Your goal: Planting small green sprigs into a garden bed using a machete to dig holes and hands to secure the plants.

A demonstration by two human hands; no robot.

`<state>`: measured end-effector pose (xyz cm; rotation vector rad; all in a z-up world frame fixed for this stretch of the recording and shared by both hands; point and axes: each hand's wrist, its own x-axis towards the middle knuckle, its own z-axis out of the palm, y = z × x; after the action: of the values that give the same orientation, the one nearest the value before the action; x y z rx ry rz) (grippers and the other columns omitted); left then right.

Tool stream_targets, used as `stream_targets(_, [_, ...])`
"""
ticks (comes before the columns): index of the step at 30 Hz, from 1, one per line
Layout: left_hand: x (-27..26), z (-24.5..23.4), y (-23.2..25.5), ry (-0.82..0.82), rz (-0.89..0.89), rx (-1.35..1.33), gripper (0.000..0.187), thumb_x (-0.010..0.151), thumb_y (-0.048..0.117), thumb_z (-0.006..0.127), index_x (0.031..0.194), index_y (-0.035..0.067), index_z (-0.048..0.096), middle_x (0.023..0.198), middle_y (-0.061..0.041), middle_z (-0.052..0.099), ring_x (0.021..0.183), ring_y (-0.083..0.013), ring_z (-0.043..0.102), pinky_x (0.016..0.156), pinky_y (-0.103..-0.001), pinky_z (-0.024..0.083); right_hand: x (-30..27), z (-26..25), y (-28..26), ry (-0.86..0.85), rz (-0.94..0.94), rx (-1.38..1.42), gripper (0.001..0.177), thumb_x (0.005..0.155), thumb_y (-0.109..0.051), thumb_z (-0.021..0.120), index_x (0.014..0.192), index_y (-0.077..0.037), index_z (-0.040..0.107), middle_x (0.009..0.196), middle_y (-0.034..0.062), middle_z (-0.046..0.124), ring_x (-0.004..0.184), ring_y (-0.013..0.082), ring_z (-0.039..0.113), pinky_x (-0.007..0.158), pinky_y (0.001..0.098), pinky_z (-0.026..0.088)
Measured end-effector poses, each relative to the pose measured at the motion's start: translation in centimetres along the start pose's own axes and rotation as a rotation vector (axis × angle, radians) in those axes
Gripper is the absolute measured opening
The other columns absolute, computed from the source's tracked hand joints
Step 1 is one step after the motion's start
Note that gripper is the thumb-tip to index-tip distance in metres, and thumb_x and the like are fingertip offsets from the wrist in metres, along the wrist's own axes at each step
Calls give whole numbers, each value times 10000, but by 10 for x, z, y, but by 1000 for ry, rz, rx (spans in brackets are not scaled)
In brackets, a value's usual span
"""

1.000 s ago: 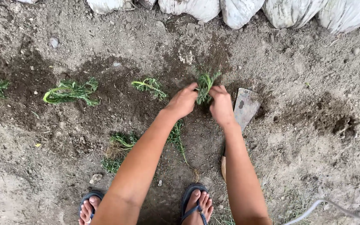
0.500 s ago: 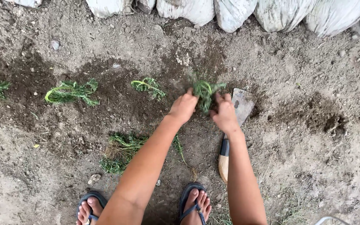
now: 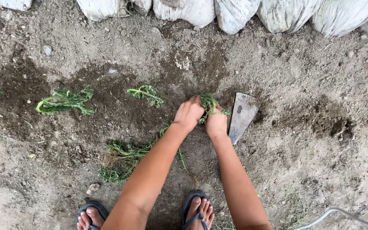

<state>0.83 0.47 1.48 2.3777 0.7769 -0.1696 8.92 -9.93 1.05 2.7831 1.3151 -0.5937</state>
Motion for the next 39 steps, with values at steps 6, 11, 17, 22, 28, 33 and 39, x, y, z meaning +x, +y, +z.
stream_targets(6, [-8, 15, -3, 170, 104, 88, 358, 878, 56, 458, 1231, 63, 523, 1054, -130, 632, 766, -362, 739, 690, -471, 590, 5, 41, 15, 180, 42, 119, 148, 800, -65, 678, 934, -40, 735, 803, 168, 709, 777, 365, 740, 652, 459, 618])
stream_targets(11, [-35, -89, 27, -33, -130, -220, 421, 910, -28, 418, 1295, 137, 377, 1239, -180, 573, 849, -367, 722, 713, -471, 594, -11, -26, 20, 207, -252, -366, 243, 845, 18, 672, 1051, -72, 764, 997, 125, 708, 985, 317, 689, 926, 491, 525])
stream_targets(17, [-24, -88, 25, -37, -346, -168, 866, 776, -152, 630, 1545, 70, 300, 1453, -209, 310, 1114, -300, 556, 681, -363, 618, 2, -76, -3, 429, -148, 125, 730, 707, 221, 568, 1419, 60, 539, 1488, 233, 458, 1387, 418, 383, 1190, 460, 313])
stream_targets(22, [-25, -17, -13, -104, 95, -31, 242, 811, 121, 713, 1028, 35, 650, 1166, -150, 616, 1087, -348, 633, 909, -460, 567, -8, -53, 3, 215, -303, 315, 718, 613, 239, 513, 1276, 4, 659, 1312, 118, 633, 1317, 355, 520, 1149, 440, 405])
stream_targets(28, [-33, -73, 13, -45, -207, 2, 887, 752, 42, 871, 1473, -120, 381, 1341, -298, 402, 1151, -408, 607, 887, -462, 627, -6, -59, 26, 214, -160, 236, 807, 644, 185, 569, 1437, 47, 510, 1383, 198, 519, 1291, 382, 503, 1129, 445, 414])
stream_targets(33, [-30, -46, 24, -111, -255, -229, 299, 882, 34, 533, 1079, -111, 704, 1001, -272, 741, 949, -434, 713, 783, -511, 602, 14, -19, 36, 154, -184, 172, 653, 620, -119, 896, 1242, -85, 699, 1115, 23, 612, 1094, 234, 578, 941, 330, 569])
stream_targets(39, [-7, -11, 25, 18, -128, -104, 316, 866, 66, 442, 1051, -90, 644, 930, -278, 737, 843, -418, 735, 749, -498, 596, 37, 48, 46, 142, 92, 498, 649, 652, 1, 746, 1259, -156, 576, 1012, 80, 717, 958, 318, 706, 833, 477, 592])
